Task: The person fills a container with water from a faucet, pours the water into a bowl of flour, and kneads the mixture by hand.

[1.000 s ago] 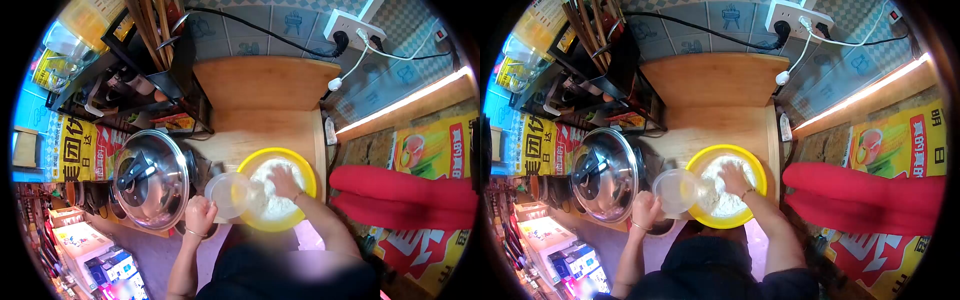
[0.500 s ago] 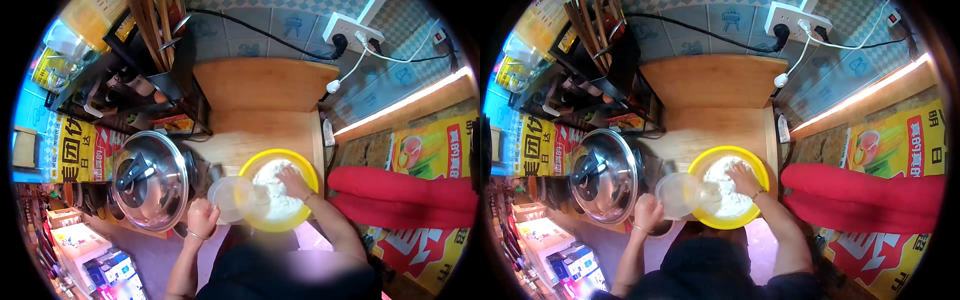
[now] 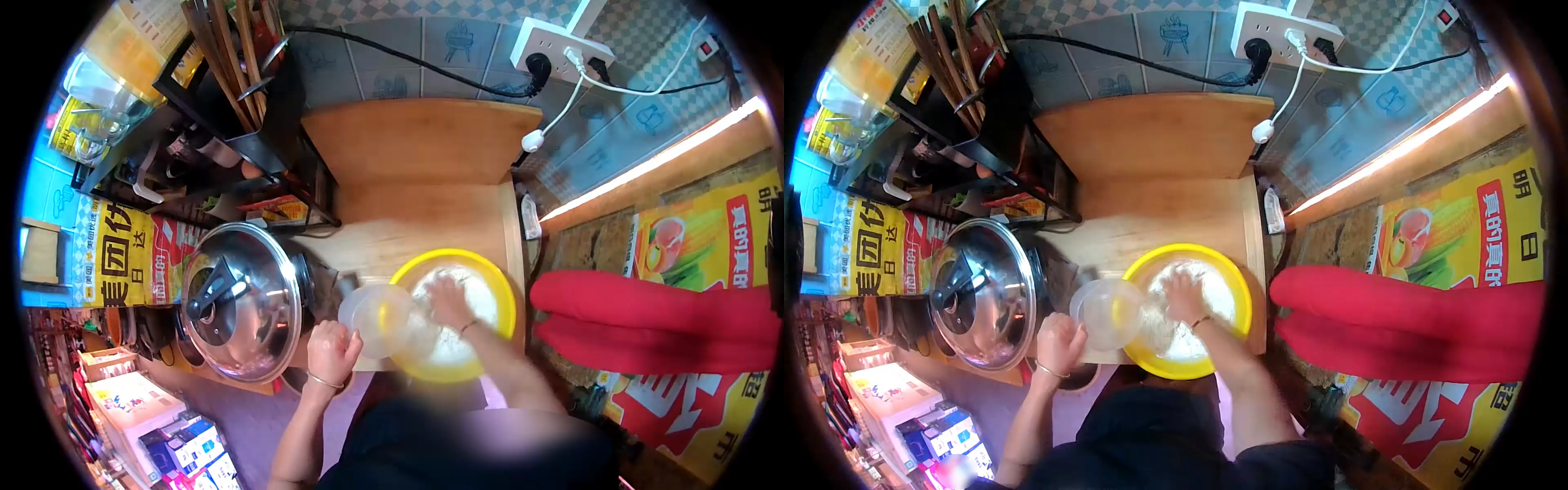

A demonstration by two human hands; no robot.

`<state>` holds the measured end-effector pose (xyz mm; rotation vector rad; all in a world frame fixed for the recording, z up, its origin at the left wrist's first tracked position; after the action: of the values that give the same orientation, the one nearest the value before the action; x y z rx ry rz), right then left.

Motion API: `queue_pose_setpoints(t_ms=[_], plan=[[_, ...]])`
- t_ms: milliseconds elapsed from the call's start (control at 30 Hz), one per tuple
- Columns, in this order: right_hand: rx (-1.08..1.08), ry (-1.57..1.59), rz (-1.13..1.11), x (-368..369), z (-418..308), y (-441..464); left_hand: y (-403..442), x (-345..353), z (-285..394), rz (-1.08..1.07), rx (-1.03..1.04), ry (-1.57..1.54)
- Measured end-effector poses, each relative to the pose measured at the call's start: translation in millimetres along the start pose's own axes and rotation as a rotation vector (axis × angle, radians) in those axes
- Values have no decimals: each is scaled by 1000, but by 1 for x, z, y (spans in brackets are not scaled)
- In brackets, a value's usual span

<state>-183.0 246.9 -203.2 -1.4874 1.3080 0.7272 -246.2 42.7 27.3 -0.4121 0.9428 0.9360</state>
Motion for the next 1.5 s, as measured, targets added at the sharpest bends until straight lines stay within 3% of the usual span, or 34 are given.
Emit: queue_pose_setpoints(t_ms=[33,67,100,167,233,300,400,467,533,567,633,700,767,900,967,1000,1067,1100,1167,1200,1233,1267,1300,1367,1400,1467,1500], plan=[[-27,-100,-49,13,-23,-11,2,0,0,-1,-9,-1],[-216,-228,-32,36,-44,-19,4,0,0,5,-9,-1],[-359,-98,28,19,-60,-46,2,0,-1,17,-4,4],[-496,-146,-215,23,-52,-68,-1,-1,-3,27,1,10],[-362,-239,-319,-1,-20,-51,-4,1,-8,15,-23,-39],[-81,-184,49,-23,5,-10,-8,1,-10,28,-34,-46],[4,62,107,5,-33,13,-14,-7,-12,37,-43,-28],[-138,-130,-128,66,-73,-11,-13,-8,-12,36,-34,-17],[-635,-195,-124,77,-81,-64,-17,-9,-19,46,-91,-46],[-665,-158,-312,42,-77,-85,-18,-8,-21,40,-91,-51],[-627,-298,-426,29,-34,-87,-21,-6,-21,51,-71,-56],[-378,-209,-273,-32,-6,-58,-22,-5,-18,43,-67,-73],[-188,194,72,-53,20,-17,-22,-7,-15,50,-46,-81],[34,-47,-19,1,-30,-11,-19,-4,-17,1,-77,-48],[-203,108,-54,31,-56,-39,-17,-3,-15,36,-63,-56],[-199,108,-57,22,-53,-45,-15,-3,-14,32,-64,-59],[-488,-154,-305,14,-59,-75,-10,0,-3,4,19,-11],[-442,-208,-257,25,-30,-65,-9,2,-4,-6,11,-10],[-208,-180,-68,-41,-15,-27,-5,1,-3,31,21,1],[-136,-34,24,-39,-15,-17,-5,3,-7,23,17,14],[-64,112,118,-24,-17,0,-4,2,-6,26,24,19],[108,116,87,40,-10,9,-4,1,-6,27,12,17],[12,-49,53,68,-30,-10,-1,0,-7,29,1,14],[-313,-200,-92,13,-92,-44,-1,1,-12,38,-13,0],[-311,-196,-99,14,-84,-51,-4,1,-16,36,-28,-15],[-509,-207,-271,24,-60,-72,-5,0,-23,36,-65,-56],[-448,-238,-255,17,-41,-57,-7,-1,-28,34,-105,-95]])
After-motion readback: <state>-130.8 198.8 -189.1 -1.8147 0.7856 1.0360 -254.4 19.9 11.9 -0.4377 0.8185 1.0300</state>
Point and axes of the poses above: each hand's wrist, its own y-axis towards the middle knuckle, its own x-axis out of the palm, z = x × y, the point moved 9 cm from there along y, towards the middle knuckle, and after that the axes turned 3 degrees about -y, right-handed, at the moved point
